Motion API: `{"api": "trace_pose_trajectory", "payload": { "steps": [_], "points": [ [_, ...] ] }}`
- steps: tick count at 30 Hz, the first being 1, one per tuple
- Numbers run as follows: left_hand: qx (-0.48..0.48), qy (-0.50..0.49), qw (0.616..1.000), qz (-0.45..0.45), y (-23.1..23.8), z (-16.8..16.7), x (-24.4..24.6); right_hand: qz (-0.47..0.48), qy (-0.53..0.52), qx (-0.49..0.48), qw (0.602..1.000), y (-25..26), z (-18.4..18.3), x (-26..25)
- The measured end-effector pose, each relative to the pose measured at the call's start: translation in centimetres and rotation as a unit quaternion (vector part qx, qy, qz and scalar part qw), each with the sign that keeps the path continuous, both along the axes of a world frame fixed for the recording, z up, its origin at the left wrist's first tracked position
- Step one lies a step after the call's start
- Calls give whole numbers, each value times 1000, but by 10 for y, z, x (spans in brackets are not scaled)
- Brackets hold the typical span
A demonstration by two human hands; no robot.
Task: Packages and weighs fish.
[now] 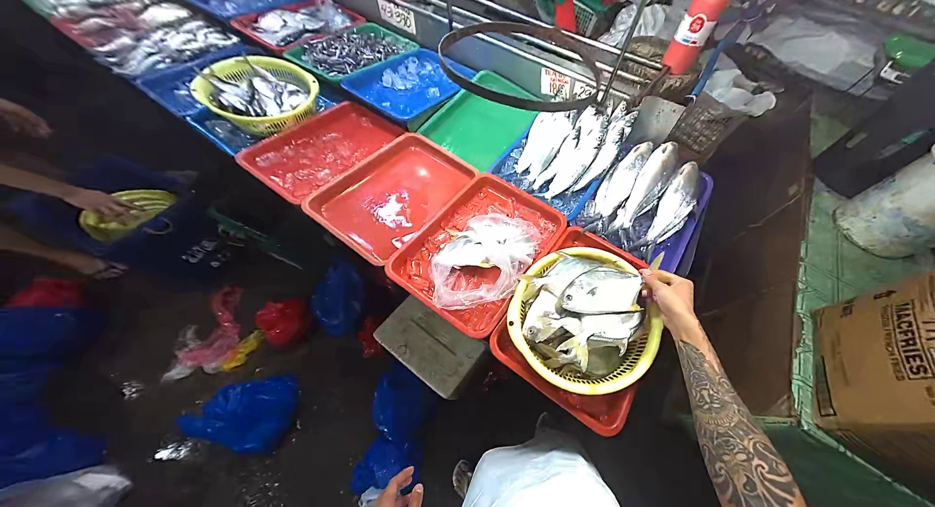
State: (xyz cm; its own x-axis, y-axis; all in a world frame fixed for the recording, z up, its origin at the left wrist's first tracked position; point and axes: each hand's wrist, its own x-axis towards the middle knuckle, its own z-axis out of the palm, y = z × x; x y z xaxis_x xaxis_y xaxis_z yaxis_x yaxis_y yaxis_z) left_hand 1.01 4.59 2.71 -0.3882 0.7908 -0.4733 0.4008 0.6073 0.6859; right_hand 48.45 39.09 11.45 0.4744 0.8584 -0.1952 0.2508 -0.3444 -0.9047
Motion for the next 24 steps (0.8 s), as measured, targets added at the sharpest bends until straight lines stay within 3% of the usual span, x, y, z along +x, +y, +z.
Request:
{"api": "trace_pose_trajectory", "payload": {
  "steps": [4, 7, 13, 19, 21, 24],
  "points": [
    [25, -18, 999, -29, 52, 15, 62, 56, -113, 35, 991, -9, -6, 23],
    [48, -9, 995, -86, 95, 41, 95, 38, -160, 55, 985, -30, 1, 26],
    [153, 49, 984, -81, 164, 80, 105, 36, -247, 142, 958, -57, 30, -3],
    [268, 124, 954, -54, 280, 95, 59, 275, -236, 227, 904, -50, 47, -106],
    [234, 127, 962, -59, 330, 78, 41, 368, -225, 214, 876, -29, 48, -162],
    [106, 115, 984, -87, 395, 37, 17, 507, -240, 100, 822, 9, 33, -242]
  ]
}}
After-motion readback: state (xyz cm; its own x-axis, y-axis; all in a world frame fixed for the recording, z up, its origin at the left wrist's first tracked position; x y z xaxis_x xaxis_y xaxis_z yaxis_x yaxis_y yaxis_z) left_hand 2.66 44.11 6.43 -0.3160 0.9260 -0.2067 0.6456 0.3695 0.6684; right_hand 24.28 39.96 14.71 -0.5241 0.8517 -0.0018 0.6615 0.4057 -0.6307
